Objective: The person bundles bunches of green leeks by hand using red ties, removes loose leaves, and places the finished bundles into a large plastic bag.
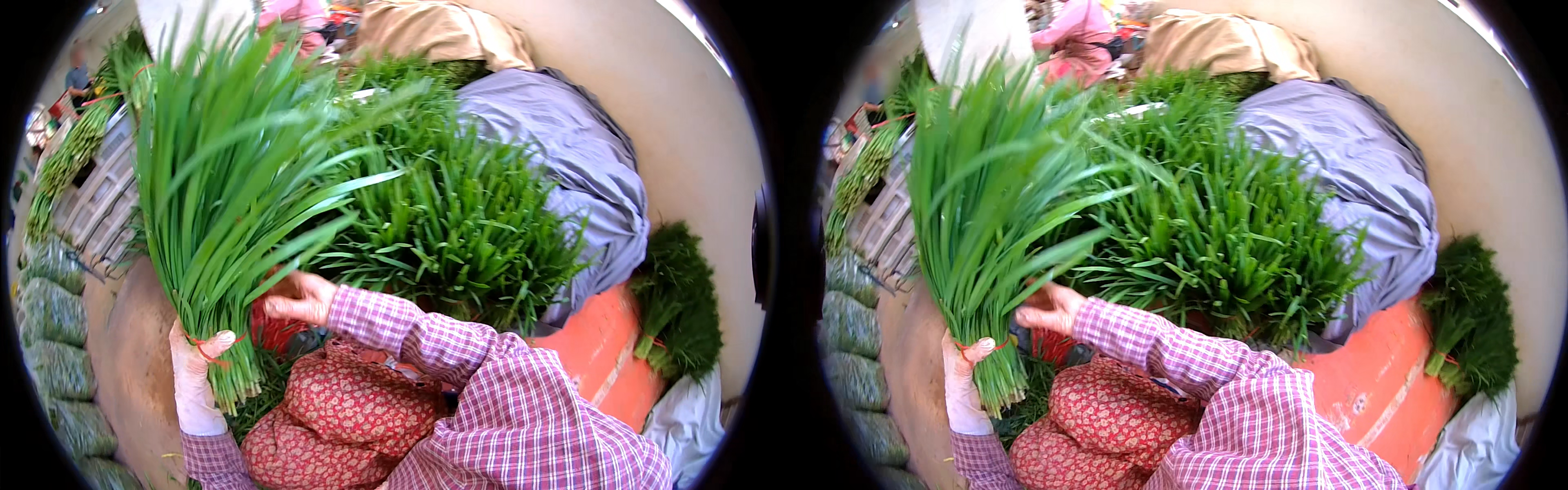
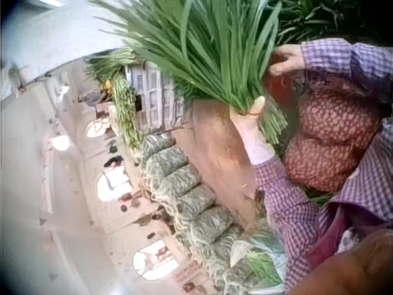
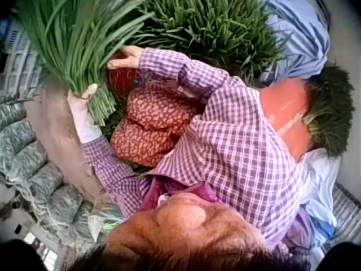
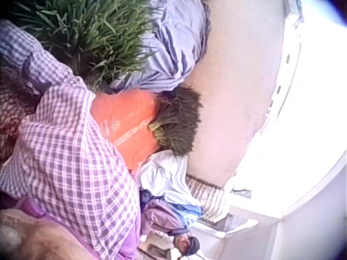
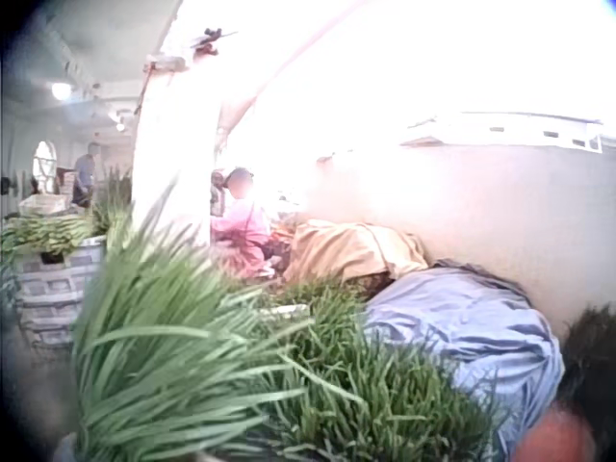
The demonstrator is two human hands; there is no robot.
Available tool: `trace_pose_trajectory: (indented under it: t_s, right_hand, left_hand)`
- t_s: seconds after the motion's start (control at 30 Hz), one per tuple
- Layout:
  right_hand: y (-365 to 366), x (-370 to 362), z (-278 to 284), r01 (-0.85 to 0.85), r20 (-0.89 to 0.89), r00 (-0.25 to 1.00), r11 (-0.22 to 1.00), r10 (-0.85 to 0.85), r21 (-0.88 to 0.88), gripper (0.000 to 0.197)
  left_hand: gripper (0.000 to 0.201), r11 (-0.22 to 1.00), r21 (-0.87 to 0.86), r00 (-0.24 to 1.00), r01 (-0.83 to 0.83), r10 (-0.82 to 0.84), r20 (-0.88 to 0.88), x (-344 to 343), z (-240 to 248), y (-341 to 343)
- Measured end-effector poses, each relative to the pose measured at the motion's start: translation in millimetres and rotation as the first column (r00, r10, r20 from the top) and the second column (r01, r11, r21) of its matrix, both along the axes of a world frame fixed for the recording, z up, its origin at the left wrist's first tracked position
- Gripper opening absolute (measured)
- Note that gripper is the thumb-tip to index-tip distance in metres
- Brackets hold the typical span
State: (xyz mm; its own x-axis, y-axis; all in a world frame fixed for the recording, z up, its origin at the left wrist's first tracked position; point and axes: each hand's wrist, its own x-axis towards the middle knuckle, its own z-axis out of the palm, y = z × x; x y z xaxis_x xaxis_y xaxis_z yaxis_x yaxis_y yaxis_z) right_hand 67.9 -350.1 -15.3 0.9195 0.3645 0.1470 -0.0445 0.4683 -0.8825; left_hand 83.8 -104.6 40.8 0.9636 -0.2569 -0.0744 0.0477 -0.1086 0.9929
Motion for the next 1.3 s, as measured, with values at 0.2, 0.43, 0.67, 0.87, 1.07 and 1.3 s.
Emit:
trace_pose_trajectory:
  t_s: [0.2,0.43,0.67,0.87,1.07,1.3]
  right_hand:
    - [-54.8,-8.5,68.7,0.387,-0.012,0.920,0.905,-0.391,0.176,0.052]
    - [-96.6,-66.6,140.3,0.716,0.094,0.683,0.689,-0.724,0.110,0.033]
    - [-208.6,-189.8,177.4,0.918,0.161,0.336,0.361,-0.928,0.164,0.028]
    - [-293.1,-295.2,123.1,0.992,0.293,0.069,0.097,-0.954,0.081,0.036]
    - [-334.5,-339.6,7.1,0.972,0.294,-0.170,-0.209,-0.940,-0.106,0.048]
    - [-365.7,-371.0,-166.5,0.926,0.009,-0.132,-0.127,-0.991,-0.355,0.062]
  left_hand:
    - [0.071,0.961,-0.127,0.969,0.245,-0.245,0.011,-22.8,9.1,-82.9]
    - [0.072,0.855,-0.199,0.873,0.479,-0.488,0.006,-70.2,81.4,-150.9]
    - [0.082,0.801,0.003,0.795,0.598,-0.594,0.122,-85.6,90.4,-173.1]
    - [0.049,0.887,0.002,0.886,0.462,-0.461,0.049,-59.8,35.4,-122.9]
    - [0.042,0.959,-0.081,0.962,0.273,-0.272,0.026,-47.9,-4.7,-78.9]
    - [0.042,0.973,-0.103,0.977,0.207,-0.201,0.065,-55.2,-15.0,-46.9]
